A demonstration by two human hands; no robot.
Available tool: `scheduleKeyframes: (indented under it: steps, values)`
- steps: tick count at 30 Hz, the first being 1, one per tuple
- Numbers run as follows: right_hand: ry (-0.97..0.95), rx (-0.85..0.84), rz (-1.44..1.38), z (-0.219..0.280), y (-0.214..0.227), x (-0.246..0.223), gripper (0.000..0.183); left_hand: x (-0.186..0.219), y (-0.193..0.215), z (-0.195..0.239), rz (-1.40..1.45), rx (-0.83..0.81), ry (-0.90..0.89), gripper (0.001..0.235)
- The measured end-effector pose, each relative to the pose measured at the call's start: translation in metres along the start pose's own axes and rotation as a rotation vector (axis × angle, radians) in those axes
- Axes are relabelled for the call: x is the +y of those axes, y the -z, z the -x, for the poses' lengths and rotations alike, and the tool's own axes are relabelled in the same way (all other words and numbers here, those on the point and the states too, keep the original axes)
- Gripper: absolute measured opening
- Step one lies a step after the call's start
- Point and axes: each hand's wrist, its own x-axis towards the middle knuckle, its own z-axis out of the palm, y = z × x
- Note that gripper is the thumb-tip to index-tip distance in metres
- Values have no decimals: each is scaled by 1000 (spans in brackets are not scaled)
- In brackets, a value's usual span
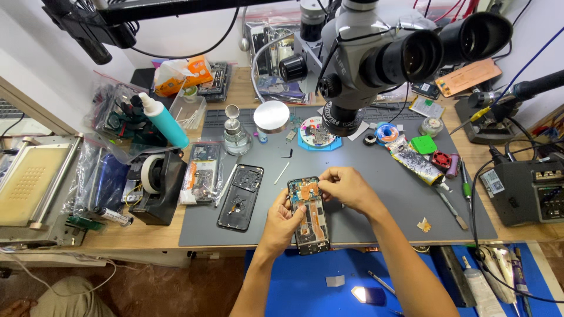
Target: The person works on a disassembled smartphone, handling the motherboard and the phone's internal frame. They use a small metal tool to carefully manipulate components on the circuit board before placing the motherboard into the phone's chassis.
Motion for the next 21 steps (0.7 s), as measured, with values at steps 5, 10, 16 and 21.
scheduleKeyframes:
  steps: [5, 10, 16, 21]
  values:
    - [0, 47, 6, 0, -4, 3, 17, 10, -6, 5, -10, 2, -22, 56]
    - [20, 82, -6, 1, -8, 6, 17, 11, -5, 4, -18, -12, -28, 56]
    - [-25, -8, -101, 21, -5, -19, 9, 0, 4, 2, 20, -40, 6, 52]
    - [-38, 17, -47, 25, -8, -21, 7, 0, 3, 3, 0, -40, 10, 49]
